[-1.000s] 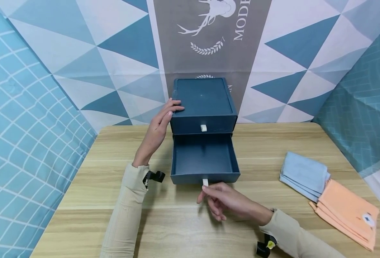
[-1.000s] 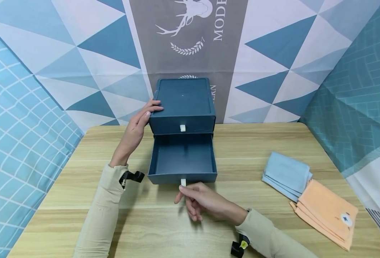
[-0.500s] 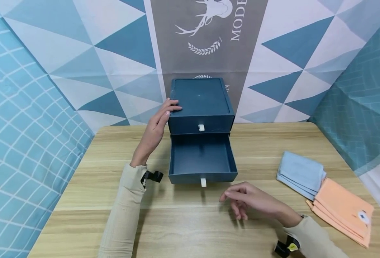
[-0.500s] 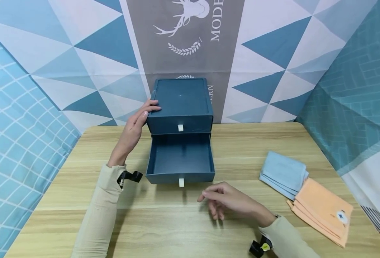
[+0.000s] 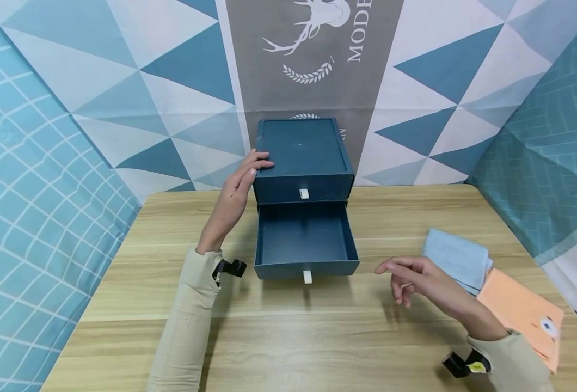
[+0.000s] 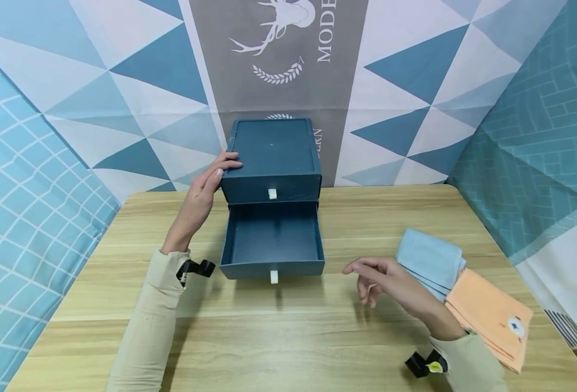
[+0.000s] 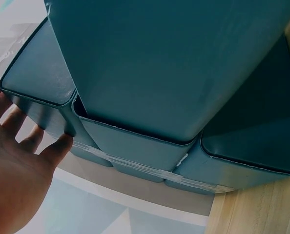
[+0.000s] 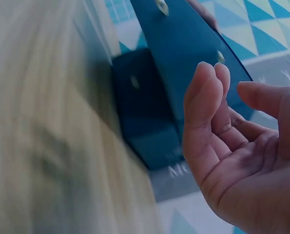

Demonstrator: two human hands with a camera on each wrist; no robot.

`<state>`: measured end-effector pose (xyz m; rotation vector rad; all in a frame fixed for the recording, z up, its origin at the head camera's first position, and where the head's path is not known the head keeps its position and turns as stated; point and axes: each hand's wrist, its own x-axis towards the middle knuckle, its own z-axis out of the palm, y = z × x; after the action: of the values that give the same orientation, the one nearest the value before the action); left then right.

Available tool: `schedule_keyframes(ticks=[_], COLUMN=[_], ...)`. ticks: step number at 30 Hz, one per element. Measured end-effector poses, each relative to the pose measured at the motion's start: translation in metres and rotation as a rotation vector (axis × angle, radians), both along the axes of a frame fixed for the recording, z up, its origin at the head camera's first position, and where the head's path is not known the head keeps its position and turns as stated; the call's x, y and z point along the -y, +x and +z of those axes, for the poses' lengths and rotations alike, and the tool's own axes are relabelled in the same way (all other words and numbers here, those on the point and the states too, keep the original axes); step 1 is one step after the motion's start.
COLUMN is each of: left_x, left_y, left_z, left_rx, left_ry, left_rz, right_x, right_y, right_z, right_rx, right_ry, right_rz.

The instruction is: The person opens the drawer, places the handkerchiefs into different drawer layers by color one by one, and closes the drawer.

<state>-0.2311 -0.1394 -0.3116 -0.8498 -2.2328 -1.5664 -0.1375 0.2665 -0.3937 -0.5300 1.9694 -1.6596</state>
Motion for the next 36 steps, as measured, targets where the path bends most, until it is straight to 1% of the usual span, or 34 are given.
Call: schedule_keyframes(ticks=[3, 6, 7, 11, 14, 19, 21, 23, 27, 30, 32, 34, 36], left_x=[0.000, 0.001, 0.001, 0.000, 0.000, -0.001, -0.002, -0.001, 0.001, 0.001, 0.001, 0.000, -0.001], left_y=[0.000, 0.000, 0.000, -0.001, -0.001, -0.001, -0.001, -0.001, -0.001, -0.001, -0.001, 0.000, 0.000], left_z=[0.000, 0.000, 0.000, 0.001, 0.001, 0.001, 0.000, 0.000, -0.001, -0.001, -0.001, 0.000, 0.000], left_rx=[0.002, 0.000, -0.001, 0.001, 0.008, 0.018, 0.020, 0.021, 0.023, 0.018, 0.017, 0.017, 0.018], left_ry=[-0.005, -0.003, -0.003, -0.003, -0.004, -0.005, -0.005, -0.003, -0.003, -0.003, -0.002, 0.000, 0.001], left_rz=[0.007, 0.006, 0.005, 0.001, 0.004, 0.015, 0.014, 0.015, 0.014, 0.015, 0.016, 0.015, 0.014], right_x=[-0.012, -0.023, -0.028, -0.047, -0.061, -0.081, -0.089, -0.096, -0.114, -0.126, -0.132, -0.137, -0.142], right_y=[-0.001, -0.002, -0.002, -0.003, -0.005, -0.011, -0.015, -0.021, -0.031, -0.036, -0.040, -0.044, -0.049], right_z=[0.006, 0.012, 0.014, 0.020, 0.020, 0.017, 0.013, 0.010, 0.003, 0.002, 0.001, -0.001, -0.006], right_rx=[-0.049, -0.072, -0.084, -0.128, -0.167, -0.241, -0.292, -0.360, -0.472, -0.487, -0.489, -0.497, -0.506], right_ry=[0.025, 0.041, 0.030, -0.076, -0.130, -0.105, -0.039, 0.059, 0.317, 0.516, 0.628, 0.706, 0.752], right_rz=[-0.081, -0.167, -0.188, -0.256, -0.334, -0.500, -0.549, -0.571, -0.585, -0.583, -0.567, -0.543, -0.516])
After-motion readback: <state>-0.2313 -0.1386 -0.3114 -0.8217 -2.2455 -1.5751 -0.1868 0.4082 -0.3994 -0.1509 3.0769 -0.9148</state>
